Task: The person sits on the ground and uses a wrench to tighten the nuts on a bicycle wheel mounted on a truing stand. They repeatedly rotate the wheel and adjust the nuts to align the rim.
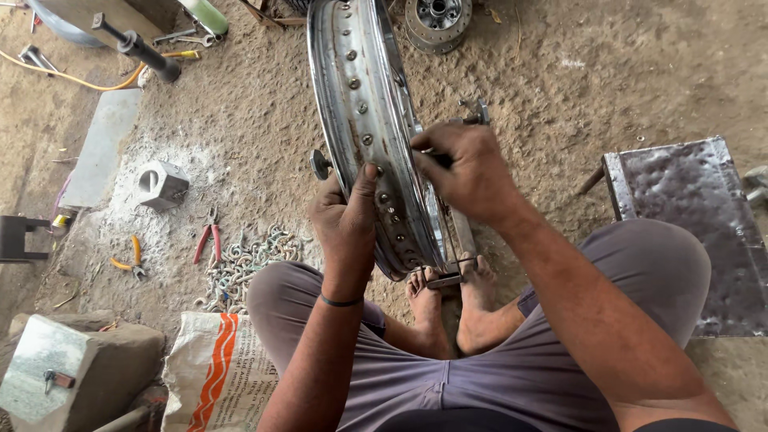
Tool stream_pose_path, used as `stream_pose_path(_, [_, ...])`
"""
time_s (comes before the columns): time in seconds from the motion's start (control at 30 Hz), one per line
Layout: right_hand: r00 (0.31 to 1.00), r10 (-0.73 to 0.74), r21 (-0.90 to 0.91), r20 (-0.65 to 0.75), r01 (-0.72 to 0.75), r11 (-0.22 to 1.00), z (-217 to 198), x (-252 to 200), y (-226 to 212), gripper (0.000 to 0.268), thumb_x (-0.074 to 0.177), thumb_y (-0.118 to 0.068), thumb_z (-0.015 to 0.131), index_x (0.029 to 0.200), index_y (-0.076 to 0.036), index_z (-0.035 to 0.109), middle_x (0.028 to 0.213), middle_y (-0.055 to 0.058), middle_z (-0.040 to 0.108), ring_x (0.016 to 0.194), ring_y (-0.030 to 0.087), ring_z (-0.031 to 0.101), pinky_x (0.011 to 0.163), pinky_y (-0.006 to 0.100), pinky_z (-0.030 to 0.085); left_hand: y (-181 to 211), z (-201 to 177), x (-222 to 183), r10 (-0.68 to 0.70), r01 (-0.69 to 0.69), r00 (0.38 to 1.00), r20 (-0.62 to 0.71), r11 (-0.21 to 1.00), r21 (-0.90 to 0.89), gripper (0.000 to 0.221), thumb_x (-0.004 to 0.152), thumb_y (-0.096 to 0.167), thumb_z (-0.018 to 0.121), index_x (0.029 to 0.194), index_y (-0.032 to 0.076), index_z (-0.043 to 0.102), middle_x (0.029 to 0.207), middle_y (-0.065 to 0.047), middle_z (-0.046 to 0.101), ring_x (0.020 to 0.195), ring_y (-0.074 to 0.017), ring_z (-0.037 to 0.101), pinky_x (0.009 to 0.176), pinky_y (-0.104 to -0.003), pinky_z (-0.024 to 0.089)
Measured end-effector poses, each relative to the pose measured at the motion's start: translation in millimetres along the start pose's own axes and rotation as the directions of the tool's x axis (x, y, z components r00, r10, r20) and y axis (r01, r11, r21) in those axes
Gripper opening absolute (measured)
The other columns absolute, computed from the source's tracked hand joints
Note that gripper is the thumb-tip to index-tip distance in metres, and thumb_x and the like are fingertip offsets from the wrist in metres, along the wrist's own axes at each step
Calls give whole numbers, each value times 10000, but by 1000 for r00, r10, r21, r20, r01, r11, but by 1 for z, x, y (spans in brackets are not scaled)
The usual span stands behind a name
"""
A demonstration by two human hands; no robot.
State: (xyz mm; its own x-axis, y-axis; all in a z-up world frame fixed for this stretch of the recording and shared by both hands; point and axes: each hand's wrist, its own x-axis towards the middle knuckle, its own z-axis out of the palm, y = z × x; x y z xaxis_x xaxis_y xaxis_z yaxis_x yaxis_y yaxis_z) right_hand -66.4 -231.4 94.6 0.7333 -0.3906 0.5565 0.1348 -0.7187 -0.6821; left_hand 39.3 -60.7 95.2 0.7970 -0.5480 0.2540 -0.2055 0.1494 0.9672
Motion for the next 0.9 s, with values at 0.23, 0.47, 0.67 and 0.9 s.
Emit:
stream_pose_path(0.23, [979,204,354,-12,-186,916,13,28,25,221,1047,-236,542,900,-104,640,724,4,565,583,106,497,446,286,425,0,-3,1,-145,171,982,118,950,-260,145,1005,185,736,991,58,666,833,31,636,695,-38,541,588,-211,423])
stream_pose_path(0.47, [978,191,245,-78,-167,955,27,42,26,333,1135,-278,457,861,-121,563,661,-14,538,482,75,444,359,228,330,1,-7,2,-208,261,961,181,898,-353,165,978,175,743,1022,40,658,868,-2,673,750,-70,599,667,-236,490])
stream_pose_path(0.67, [956,259,305,-137,-208,929,34,-23,22,452,1163,-364,503,804,-89,508,619,6,463,524,100,426,440,267,351,1,-8,10,-176,216,969,171,942,-258,154,995,167,732,1028,19,705,900,-7,688,791,-76,609,701,-249,499])
stream_pose_path(0.9, [965,74,106,-250,-48,993,36,19,50,453,1178,-407,442,830,-133,536,658,-43,515,535,59,490,437,262,386,2,-10,4,-191,238,959,208,944,-227,203,987,196,724,1084,24,677,934,-8,714,830,-78,652,749,-247,536])
